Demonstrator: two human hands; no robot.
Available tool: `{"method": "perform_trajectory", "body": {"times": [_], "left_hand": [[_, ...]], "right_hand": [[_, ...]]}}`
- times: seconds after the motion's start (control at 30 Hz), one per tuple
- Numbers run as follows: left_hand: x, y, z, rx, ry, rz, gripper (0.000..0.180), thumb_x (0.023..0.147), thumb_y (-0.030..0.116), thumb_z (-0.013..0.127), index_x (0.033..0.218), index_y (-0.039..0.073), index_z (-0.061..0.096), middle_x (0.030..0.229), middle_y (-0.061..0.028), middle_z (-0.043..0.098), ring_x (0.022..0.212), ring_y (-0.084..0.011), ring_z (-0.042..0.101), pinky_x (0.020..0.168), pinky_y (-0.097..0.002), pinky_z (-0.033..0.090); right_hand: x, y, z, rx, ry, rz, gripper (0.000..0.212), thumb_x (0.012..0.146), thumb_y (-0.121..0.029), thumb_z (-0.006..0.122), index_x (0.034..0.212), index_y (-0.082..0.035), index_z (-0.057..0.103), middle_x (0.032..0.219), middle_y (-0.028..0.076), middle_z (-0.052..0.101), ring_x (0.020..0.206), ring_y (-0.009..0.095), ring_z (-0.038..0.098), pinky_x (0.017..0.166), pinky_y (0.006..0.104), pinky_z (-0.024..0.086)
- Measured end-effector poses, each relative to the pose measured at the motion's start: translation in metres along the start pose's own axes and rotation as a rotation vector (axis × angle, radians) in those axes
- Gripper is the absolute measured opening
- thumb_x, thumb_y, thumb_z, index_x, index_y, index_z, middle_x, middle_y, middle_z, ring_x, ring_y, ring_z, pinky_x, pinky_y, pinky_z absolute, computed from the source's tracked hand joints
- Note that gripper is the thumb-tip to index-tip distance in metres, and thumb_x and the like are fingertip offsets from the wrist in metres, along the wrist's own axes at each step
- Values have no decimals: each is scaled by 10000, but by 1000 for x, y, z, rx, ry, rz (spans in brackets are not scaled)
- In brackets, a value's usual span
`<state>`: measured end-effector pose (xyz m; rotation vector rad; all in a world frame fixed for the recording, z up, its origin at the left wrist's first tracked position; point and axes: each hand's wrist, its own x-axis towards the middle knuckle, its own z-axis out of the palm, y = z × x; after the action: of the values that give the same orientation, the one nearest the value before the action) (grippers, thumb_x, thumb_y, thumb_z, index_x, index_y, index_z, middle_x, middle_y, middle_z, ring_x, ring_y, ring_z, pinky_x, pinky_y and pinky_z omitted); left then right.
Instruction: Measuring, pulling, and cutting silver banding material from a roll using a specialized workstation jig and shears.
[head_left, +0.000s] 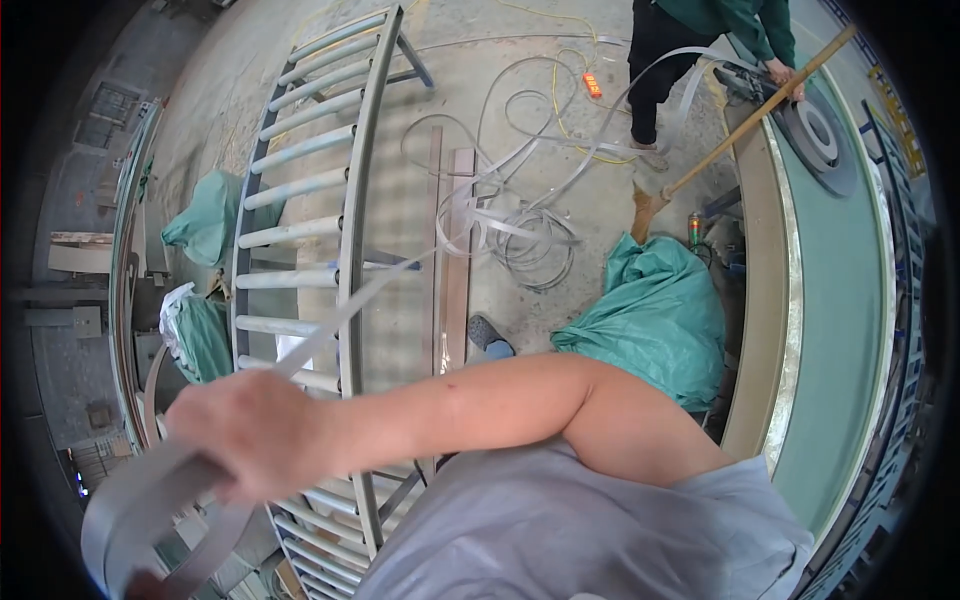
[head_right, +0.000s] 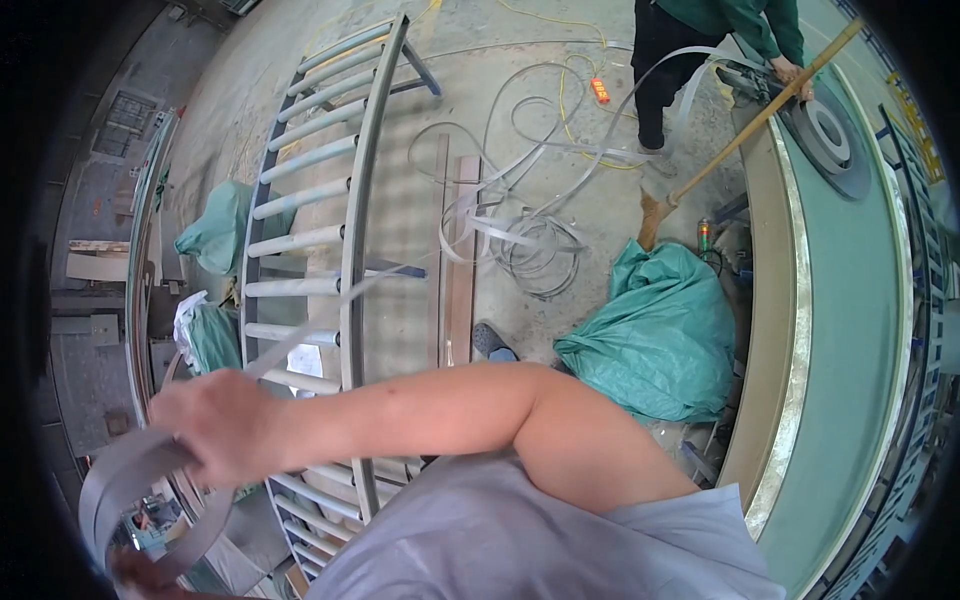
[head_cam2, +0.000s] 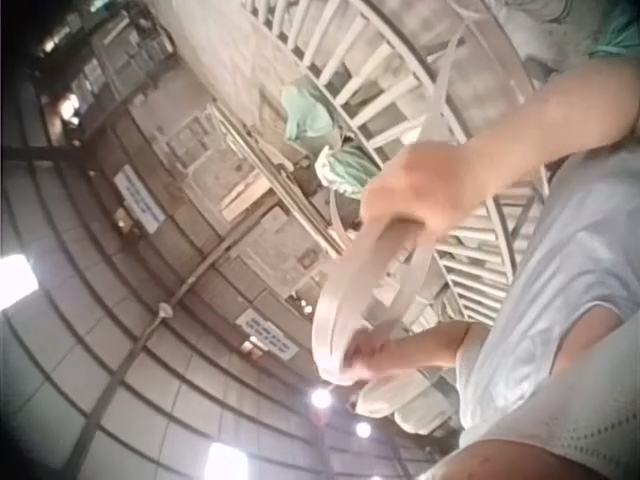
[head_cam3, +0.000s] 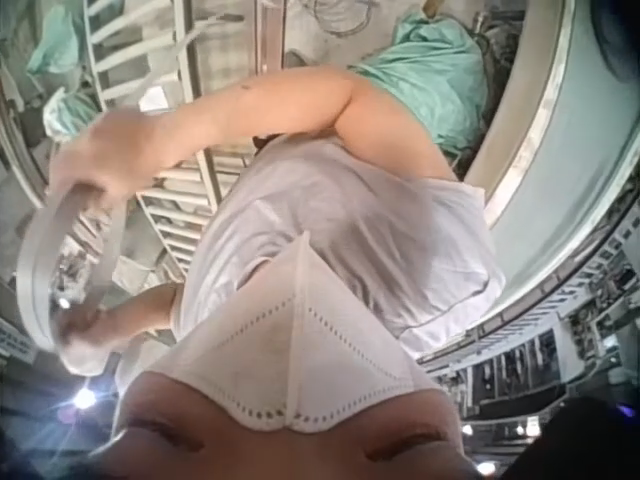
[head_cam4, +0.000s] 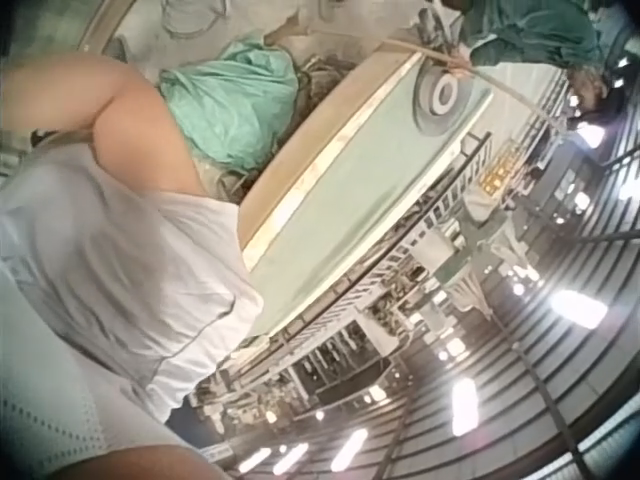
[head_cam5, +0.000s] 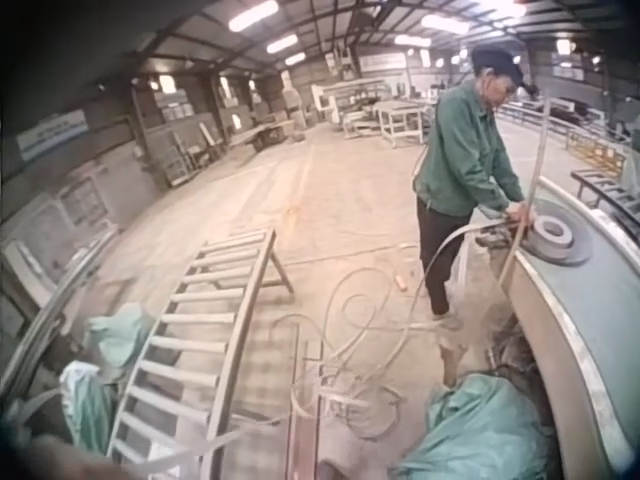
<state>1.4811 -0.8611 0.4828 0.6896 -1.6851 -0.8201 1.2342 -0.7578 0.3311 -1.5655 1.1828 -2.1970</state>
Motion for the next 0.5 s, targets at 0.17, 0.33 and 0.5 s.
{"method": "perform_trajectory", "body": {"times": [0.17,0.33,0.5], "left_hand": [[-25,-95,8,323,-292,-311,431,793,258,700,1090,3,519,593,57,398,403,-18,320,364,-185,205],[9,-134,-63,518,-722,8,337,840,192,642,1078,-32,560,672,5,466,570,-77,445,513,-245,355],[33,-96,-39,459,-188,408,308,809,254,693,854,-44,633,702,-143,627,574,-213,572,513,-358,471]], "right_hand": [[-60,110,-5,-188,-332,505,534,672,-320,766,1085,-74,535,990,137,593,969,327,582,828,432,474],[-115,173,-47,-162,-578,603,883,643,-387,813,1368,-81,411,1236,177,516,1154,347,504,975,403,419],[-210,277,-99,-472,-466,968,900,654,-405,795,1370,-33,398,1298,231,490,1198,369,481,1012,419,400]]}}
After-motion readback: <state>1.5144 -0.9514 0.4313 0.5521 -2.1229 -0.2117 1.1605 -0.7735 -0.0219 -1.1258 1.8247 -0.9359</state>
